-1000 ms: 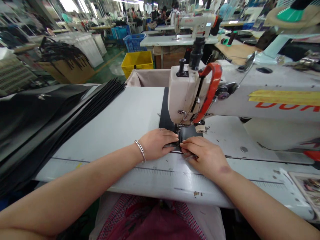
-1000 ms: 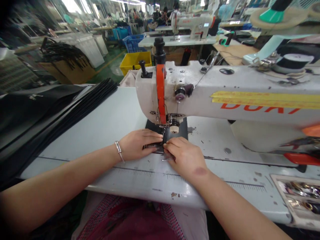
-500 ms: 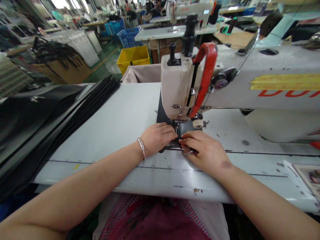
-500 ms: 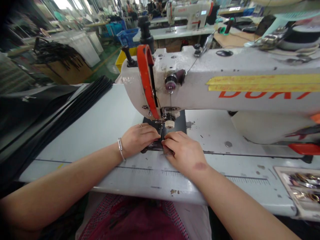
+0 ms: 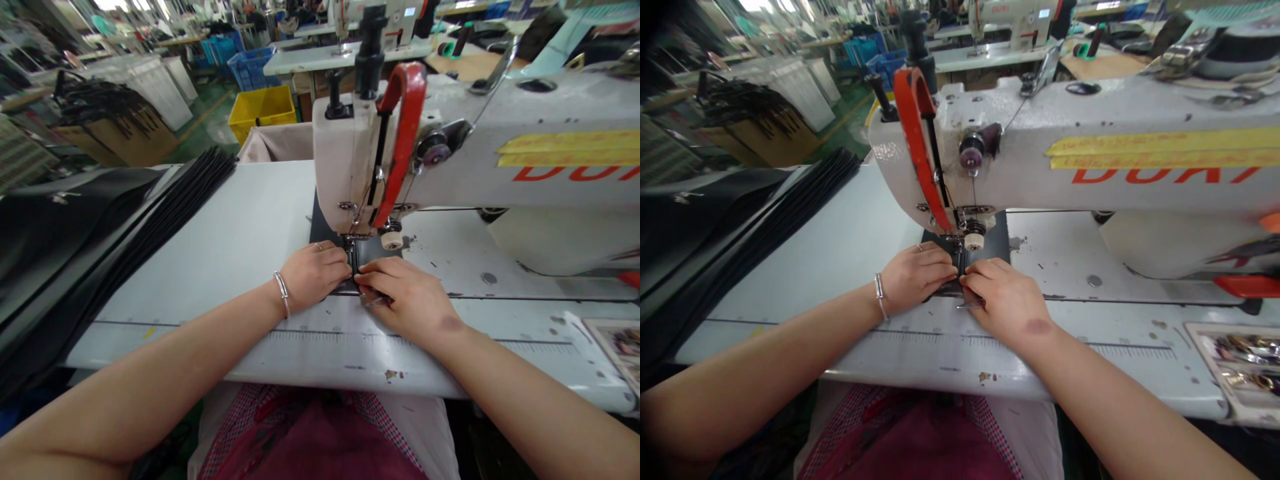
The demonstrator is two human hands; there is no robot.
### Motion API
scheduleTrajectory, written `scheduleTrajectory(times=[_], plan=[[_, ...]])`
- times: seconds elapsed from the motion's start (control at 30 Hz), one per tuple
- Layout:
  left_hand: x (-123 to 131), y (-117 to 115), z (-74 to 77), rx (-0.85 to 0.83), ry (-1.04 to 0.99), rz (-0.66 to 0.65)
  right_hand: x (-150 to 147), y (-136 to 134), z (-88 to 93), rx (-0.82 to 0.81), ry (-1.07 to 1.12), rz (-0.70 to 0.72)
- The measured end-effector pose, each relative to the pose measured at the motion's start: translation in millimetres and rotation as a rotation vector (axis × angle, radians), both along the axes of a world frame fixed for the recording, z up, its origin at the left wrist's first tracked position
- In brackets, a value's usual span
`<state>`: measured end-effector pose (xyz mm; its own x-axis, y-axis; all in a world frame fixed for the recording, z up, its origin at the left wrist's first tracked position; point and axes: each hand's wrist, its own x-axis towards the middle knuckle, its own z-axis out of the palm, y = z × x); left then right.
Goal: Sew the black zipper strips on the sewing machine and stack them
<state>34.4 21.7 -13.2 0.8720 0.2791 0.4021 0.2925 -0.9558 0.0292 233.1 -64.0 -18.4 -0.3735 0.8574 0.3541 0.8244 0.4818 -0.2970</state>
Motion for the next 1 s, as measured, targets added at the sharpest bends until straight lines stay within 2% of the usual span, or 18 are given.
scheduleTrajectory(times=[0.23, 0.5, 0.73, 1.0], plan=[[-13, -14, 1.3, 0.012, 0.055, 0.003, 0, -2, 1.5, -0.023, -0.001, 0.010], [-18, -14, -1.9, -0.044, 0.024, 0.012, 1, -5, 2.5, -0.053, -0.081, 0.030], [-15, -9, -4.4, -0.055, 0.036, 0.050, -1, 4, 9.4, -0.047, -0.159, 0.023], [-7, 4, -4.4, -0.093, 0.045, 0.117, -3, 21, 8.8, -0.094, -0.248, -0.078]])
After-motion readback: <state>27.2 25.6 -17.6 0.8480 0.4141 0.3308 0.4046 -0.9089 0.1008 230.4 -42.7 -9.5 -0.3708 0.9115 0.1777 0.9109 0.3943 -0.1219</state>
